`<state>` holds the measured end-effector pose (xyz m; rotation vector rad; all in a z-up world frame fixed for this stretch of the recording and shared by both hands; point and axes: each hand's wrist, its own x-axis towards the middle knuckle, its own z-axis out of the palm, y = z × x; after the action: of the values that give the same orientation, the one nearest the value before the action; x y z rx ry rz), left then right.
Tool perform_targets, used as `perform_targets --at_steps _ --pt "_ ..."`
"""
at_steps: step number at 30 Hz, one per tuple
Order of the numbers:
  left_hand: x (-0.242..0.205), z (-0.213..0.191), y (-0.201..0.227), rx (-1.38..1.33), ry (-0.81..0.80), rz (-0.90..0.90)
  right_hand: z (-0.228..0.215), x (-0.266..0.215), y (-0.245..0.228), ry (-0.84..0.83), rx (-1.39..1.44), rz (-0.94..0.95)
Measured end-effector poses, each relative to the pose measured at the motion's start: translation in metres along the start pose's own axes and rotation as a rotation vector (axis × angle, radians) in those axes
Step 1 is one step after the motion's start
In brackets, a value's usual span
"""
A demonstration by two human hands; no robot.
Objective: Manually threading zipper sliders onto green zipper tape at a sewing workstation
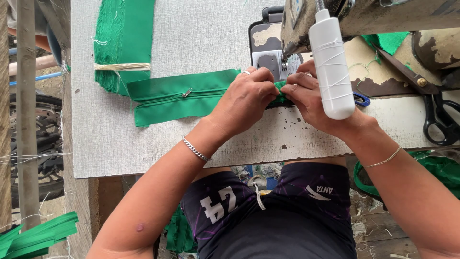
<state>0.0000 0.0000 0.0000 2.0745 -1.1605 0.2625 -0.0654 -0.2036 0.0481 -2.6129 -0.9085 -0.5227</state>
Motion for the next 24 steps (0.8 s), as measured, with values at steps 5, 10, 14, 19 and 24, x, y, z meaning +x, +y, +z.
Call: perform_targets --at_steps 5,10,14,19,24 --pt "0.0 -0.001 0.0 -0.008 -0.01 -0.015 0.005 -0.001 0.009 -0.013 -0.061 -0.086" --pt "-0.001 -0.001 0.0 -0.023 -0.037 -0.025 0.002 0.001 0.009 -0.017 -0.051 -0.107" --pt "-0.001 0.0 -0.001 -0.027 -0.043 -0.045 0.001 0.005 0.006 -0.014 -0.052 -0.105" --pt "-0.001 -0.011 0.005 -0.063 -0.072 -0.06 -0.001 0.006 0.005 -0.006 -0.039 -0.109" --pt "-0.003 0.0 0.0 0.023 0.003 0.025 -0.001 0.006 0.006 -0.019 0.009 -0.08"
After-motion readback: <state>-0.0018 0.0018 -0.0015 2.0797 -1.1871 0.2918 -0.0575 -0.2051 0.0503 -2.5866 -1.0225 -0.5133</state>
